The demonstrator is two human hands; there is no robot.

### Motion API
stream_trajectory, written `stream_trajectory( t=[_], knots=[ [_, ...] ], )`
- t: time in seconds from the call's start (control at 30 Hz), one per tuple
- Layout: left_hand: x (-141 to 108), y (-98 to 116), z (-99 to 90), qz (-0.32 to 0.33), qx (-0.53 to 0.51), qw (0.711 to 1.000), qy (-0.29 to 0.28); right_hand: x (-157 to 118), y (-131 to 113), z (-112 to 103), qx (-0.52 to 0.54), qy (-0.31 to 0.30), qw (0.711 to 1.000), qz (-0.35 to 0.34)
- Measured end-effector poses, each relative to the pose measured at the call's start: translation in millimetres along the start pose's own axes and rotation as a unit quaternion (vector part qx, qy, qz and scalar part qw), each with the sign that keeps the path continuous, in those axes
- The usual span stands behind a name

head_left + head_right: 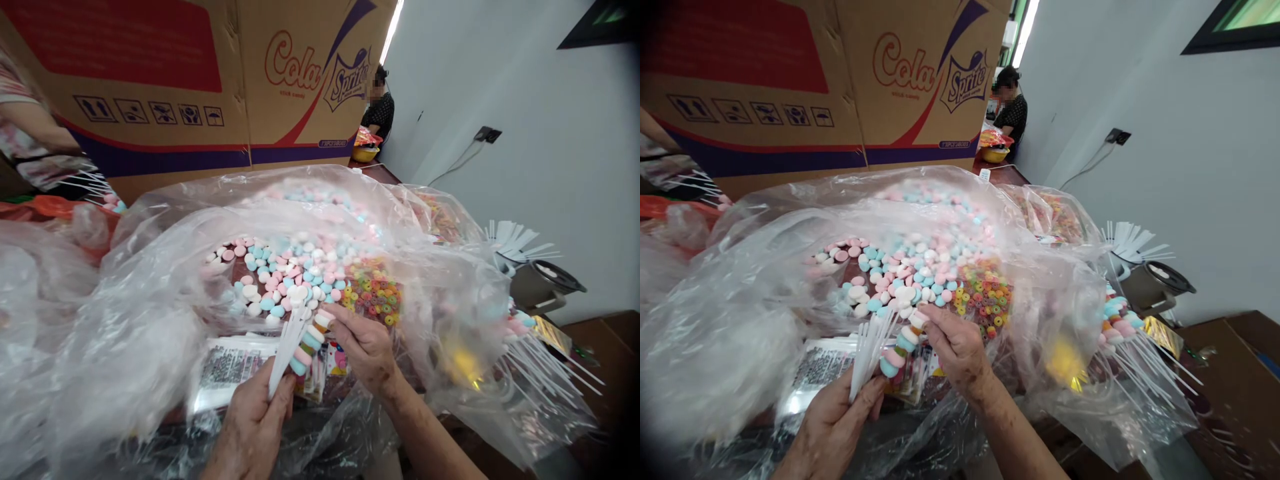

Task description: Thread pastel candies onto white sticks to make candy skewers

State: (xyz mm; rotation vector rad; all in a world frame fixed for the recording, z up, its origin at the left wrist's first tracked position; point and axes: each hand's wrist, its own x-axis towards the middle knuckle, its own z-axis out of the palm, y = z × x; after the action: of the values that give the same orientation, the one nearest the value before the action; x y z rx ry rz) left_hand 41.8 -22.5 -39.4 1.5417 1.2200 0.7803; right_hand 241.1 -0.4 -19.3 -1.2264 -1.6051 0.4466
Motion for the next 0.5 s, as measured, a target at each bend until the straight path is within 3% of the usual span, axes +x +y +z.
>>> stream_trajectory(
  t=[0.17, 0.3, 0.5],
  knots=[
    [2.1, 0.8, -1.5, 0.011, 0.005, 1.0, 0.028, -7.8, 3.7, 4.3, -0.033, -0.006, 0.998, -0.06],
    [3.1, 2.5, -0.8, 0.011, 0.013, 1.0, 0.012, -11.3, 3.9, 5.7, -0.04, -0.002, 0.997, -0.059],
    [6.2, 9.3, 1.6, 0.021, -0.044, 0.998, 0.034, -6.0, -0.2, 0.8, -0.012, -0.035, 0.999, -0.029]
  ],
)
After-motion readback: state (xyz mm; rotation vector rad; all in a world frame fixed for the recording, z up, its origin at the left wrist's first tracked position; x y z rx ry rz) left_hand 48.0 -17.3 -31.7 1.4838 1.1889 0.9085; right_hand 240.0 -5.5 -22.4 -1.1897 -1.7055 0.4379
